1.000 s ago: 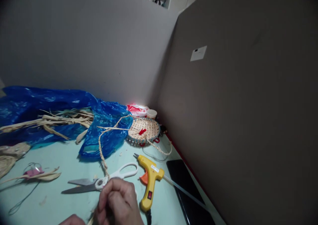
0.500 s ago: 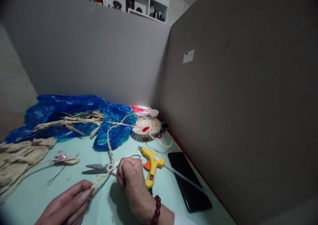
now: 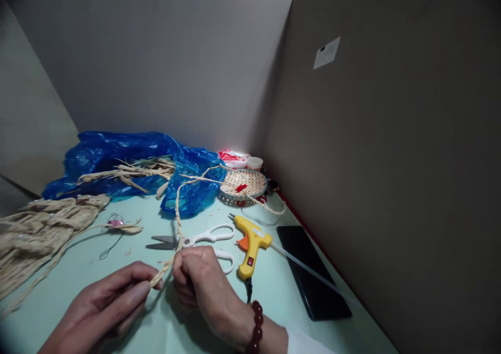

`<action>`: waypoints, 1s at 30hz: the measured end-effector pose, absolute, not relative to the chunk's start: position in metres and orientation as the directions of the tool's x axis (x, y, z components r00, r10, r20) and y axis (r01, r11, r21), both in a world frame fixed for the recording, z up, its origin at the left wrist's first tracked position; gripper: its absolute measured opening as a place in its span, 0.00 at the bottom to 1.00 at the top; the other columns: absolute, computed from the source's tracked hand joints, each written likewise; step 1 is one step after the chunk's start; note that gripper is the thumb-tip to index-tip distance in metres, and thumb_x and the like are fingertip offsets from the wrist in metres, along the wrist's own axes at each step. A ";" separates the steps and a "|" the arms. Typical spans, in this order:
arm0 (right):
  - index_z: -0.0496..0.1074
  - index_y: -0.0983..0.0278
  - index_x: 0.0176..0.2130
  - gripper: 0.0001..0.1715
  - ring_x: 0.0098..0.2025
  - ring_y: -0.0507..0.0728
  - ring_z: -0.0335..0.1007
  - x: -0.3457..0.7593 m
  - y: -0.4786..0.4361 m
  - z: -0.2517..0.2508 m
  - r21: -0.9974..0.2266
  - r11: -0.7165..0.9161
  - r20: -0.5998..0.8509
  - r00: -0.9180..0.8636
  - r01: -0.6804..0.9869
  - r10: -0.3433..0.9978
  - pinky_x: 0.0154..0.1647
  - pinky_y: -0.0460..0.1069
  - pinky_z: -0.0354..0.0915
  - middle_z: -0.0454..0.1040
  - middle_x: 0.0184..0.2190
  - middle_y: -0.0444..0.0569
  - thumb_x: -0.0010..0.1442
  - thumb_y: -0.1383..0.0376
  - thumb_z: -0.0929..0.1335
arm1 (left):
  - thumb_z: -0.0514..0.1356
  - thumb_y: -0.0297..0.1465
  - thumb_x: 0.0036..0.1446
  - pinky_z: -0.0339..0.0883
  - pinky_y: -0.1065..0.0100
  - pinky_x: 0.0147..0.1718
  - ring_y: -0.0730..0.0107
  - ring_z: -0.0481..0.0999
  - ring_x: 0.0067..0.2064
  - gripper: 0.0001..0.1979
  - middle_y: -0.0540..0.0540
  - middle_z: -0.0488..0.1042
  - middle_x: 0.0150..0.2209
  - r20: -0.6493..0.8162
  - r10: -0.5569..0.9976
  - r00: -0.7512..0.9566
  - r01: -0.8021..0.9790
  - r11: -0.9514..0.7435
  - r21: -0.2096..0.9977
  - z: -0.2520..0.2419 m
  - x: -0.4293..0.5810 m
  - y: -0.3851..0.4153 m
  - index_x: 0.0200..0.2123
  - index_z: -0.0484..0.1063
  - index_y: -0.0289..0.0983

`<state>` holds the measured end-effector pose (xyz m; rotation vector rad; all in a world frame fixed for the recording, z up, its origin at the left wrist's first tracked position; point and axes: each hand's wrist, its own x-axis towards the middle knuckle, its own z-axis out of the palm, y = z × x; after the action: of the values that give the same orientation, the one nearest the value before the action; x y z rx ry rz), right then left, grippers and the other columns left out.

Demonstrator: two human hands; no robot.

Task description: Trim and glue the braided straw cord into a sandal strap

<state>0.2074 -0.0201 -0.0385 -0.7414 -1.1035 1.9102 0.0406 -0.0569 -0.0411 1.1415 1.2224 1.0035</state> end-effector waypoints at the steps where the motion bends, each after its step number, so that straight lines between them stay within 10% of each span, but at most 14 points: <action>1: 0.57 0.61 0.18 0.08 0.14 0.44 0.39 0.207 -0.021 -0.040 -0.886 -0.312 -0.096 -0.522 -0.344 0.847 0.15 0.43 0.39 0.51 0.12 0.34 0.47 0.67 0.61 | 0.65 0.50 0.50 0.55 0.71 0.22 0.73 0.60 0.24 0.20 0.51 0.69 0.23 -0.166 0.982 0.092 0.050 0.162 0.986 -0.040 0.040 -0.057 0.34 0.79 0.39; 11: 0.60 0.62 0.21 0.10 0.19 0.47 0.52 0.207 -0.016 -0.048 -0.913 -0.214 -0.045 -0.435 -0.347 0.899 0.19 0.44 0.46 0.64 0.19 0.41 0.52 0.65 0.62 | 0.64 0.45 0.54 0.65 0.64 0.44 0.58 0.73 0.40 0.17 0.45 0.79 0.36 -0.169 0.970 0.175 -0.007 0.173 0.985 -0.036 0.038 -0.054 0.38 0.82 0.40; 17: 0.59 0.63 0.21 0.11 0.24 0.50 0.59 0.208 -0.014 -0.049 -0.914 -0.145 0.027 -0.413 -0.380 0.910 0.28 0.47 0.57 0.71 0.30 0.47 0.53 0.66 0.62 | 0.60 0.46 0.55 0.54 0.69 0.24 0.70 0.62 0.24 0.18 0.51 0.70 0.21 -0.188 0.960 0.207 0.231 0.139 0.963 -0.044 0.036 -0.050 0.26 0.77 0.38; 30: 0.60 0.63 0.21 0.09 0.26 0.52 0.60 0.207 -0.014 -0.044 -0.895 -0.083 0.085 -0.351 -0.438 0.933 0.33 0.48 0.57 0.71 0.28 0.47 0.50 0.70 0.61 | 0.58 0.44 0.58 0.47 0.68 0.24 0.73 0.55 0.25 0.16 0.56 0.57 0.21 -0.153 0.970 0.191 0.252 0.102 0.962 -0.044 0.036 -0.046 0.26 0.72 0.39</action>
<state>0.2070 -0.0136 -0.0440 -0.6564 -1.1012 1.6534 0.0361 -0.0463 -0.0436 1.3755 1.2796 0.8335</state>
